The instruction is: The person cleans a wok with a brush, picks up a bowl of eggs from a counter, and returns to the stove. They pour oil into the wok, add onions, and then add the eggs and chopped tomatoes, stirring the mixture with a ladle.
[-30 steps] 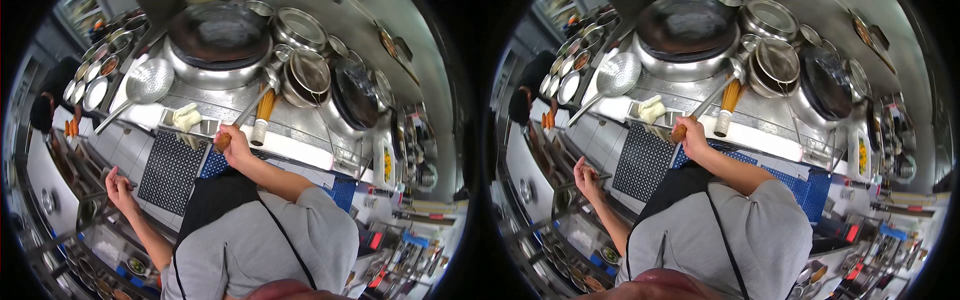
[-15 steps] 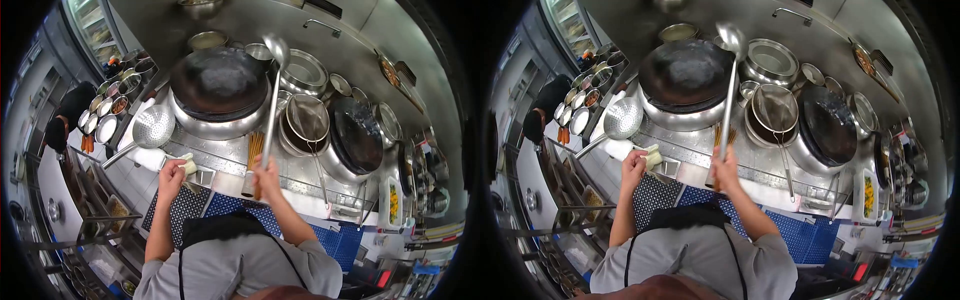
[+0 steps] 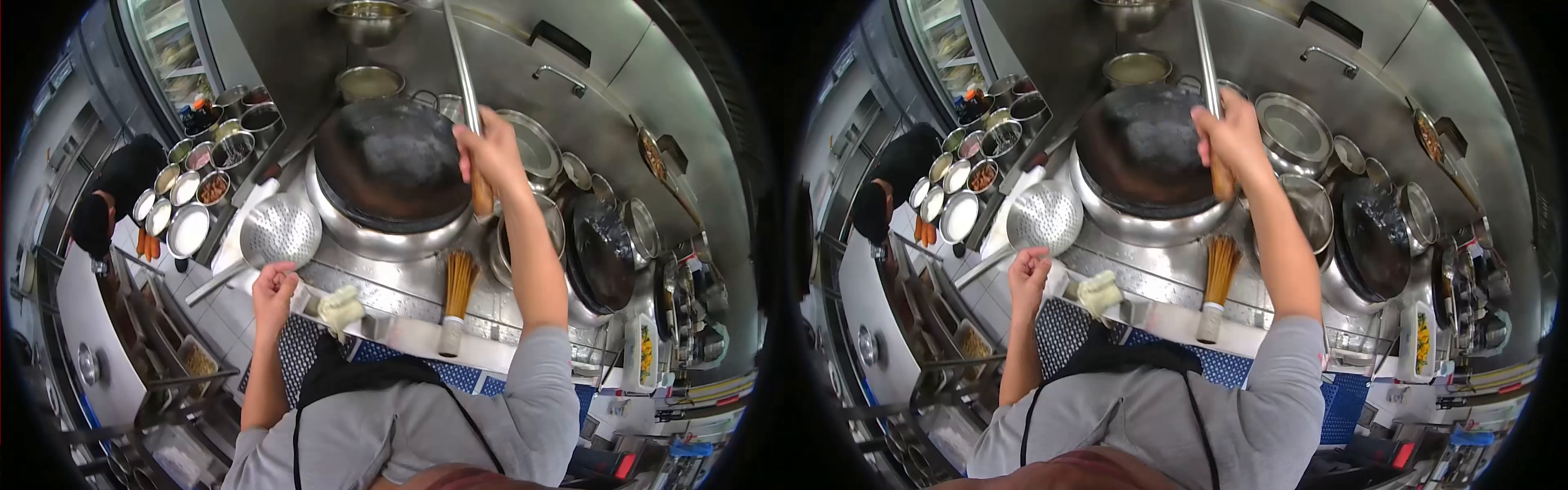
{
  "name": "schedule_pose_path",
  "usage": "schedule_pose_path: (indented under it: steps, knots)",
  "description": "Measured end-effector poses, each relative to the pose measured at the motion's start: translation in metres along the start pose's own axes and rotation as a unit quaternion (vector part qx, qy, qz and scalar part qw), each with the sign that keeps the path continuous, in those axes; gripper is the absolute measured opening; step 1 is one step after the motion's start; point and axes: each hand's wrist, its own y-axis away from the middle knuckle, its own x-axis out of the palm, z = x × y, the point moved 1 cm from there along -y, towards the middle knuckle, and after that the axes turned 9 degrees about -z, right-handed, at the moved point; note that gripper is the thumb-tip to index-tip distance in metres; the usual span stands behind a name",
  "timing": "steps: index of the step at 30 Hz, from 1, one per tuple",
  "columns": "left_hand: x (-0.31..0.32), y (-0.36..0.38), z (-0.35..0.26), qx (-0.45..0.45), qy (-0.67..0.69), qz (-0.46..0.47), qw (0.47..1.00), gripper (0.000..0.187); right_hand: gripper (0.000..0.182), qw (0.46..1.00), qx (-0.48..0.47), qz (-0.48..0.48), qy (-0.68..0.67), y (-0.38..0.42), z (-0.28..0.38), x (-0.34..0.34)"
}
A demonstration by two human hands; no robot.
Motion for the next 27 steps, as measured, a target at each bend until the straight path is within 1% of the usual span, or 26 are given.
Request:
schedule_pose_path:
  steps: [1,3,4,6,9,12,15,18,20,21,22,24,26,27]
  knots:
    - [-0.009,-0.012,-0.003,0.001,0.001,0.015,1.0,0.018,0.016,1.0,-0.013,-0.001,0.015,-0.027,0.016,0.022]
    - [-0.03,-0.039,0.006,0.015,-0.002,0.019,1.0,0.018,0.011,0.999,0.005,0.011,0.042,-0.088,0.035,0.061]
    - [-0.043,-0.048,0.011,0.019,-0.007,0.021,1.0,0.019,0.01,0.998,0.016,0.001,0.053,-0.113,0.041,0.081]
    - [-0.071,-0.063,0.019,0.017,-0.007,0.008,1.0,0.019,0.012,0.996,0.04,-0.022,0.073,-0.158,0.047,0.117]
    - [-0.112,-0.081,0.029,-0.002,-0.005,-0.016,1.0,0.02,0.012,0.99,0.038,-0.025,0.133,-0.215,0.038,0.153]
    - [-0.15,-0.084,0.027,-0.02,-0.002,-0.046,0.999,0.022,0.011,0.982,0.05,-0.057,0.173,-0.255,0.029,0.176]
    - [-0.177,-0.08,0.026,-0.021,-0.014,-0.083,0.996,0.023,0.009,0.967,0.089,-0.062,0.229,-0.284,0.026,0.195]
    - [-0.187,-0.071,0.028,-0.031,-0.016,-0.111,0.993,0.022,0.011,0.972,0.126,-0.059,0.188,-0.3,0.028,0.201]
    - [-0.179,-0.068,0.029,-0.042,-0.006,-0.097,0.994,0.023,0.011,0.983,0.18,-0.01,0.023,-0.324,0.018,0.193]
    - [-0.177,-0.066,0.028,-0.048,-0.002,-0.09,0.995,0.023,0.011,0.976,0.207,0.015,-0.061,-0.328,0.014,0.192]
    - [-0.173,-0.068,0.03,-0.044,0.002,-0.063,0.997,0.025,0.009,0.966,0.2,0.017,-0.165,-0.329,0.008,0.191]
    - [-0.153,-0.069,0.024,-0.024,-0.005,-0.03,0.999,0.027,0.008,0.913,0.182,0.017,-0.365,-0.323,-0.007,0.185]
    - [-0.124,-0.074,0.016,-0.01,-0.009,0.014,1.0,0.031,0.014,0.863,0.196,0.011,-0.466,-0.305,-0.01,0.174]
    - [-0.108,-0.079,0.012,0.03,-0.041,0.039,0.998,0.033,0.019,0.833,0.201,0.007,-0.515,-0.295,-0.009,0.167]
